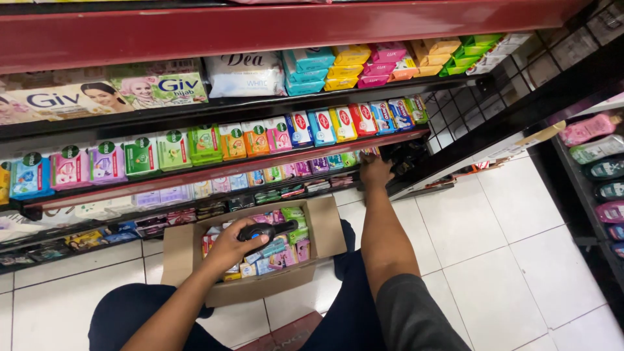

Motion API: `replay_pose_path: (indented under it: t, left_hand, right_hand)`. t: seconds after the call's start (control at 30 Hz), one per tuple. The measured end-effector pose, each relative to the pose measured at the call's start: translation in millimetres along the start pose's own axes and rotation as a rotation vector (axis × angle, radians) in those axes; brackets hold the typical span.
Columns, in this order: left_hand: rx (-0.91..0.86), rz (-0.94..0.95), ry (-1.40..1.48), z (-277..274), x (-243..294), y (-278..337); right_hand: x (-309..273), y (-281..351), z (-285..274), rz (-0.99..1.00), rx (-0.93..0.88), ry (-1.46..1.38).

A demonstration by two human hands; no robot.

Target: Scanning items from a box and placing them on grocery store shelves.

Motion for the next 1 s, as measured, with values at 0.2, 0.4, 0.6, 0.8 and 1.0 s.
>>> replay_pose_path:
  t: [0.2, 0.4, 0.6, 0.8, 1.0]
  left_hand:
    - [-0.016, -0.015, 0.032, 1, 1, 1]
    - [-0.017, -0.012, 0.047, 2, 0, 2]
    - [-0.023, -0.054, 0.047, 1, -1, 2]
    - [0.006, -0.088, -0.075, 2, -26, -5]
    - [-0.005, 0.071, 0.079, 12, -16, -3]
  right_hand:
    - [-8, 6, -11, 0.017, -0.029, -0.019]
    - [-6, 4, -10, 0.019, -0.059, 0.023]
    - [-17, 11, -25, 0.016, -0.108, 0.055]
    - [4, -10, -20, -0.122, 0.017, -0.263]
    - [-89, 78, -103, -0.433, -0.513, -0.027]
Point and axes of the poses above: each hand's wrist, its own y-axis away from the middle knuckle, its own z-axis out of the palm, x = y × z, the point moved 5 cm from there along -y, towards the middle knuckle
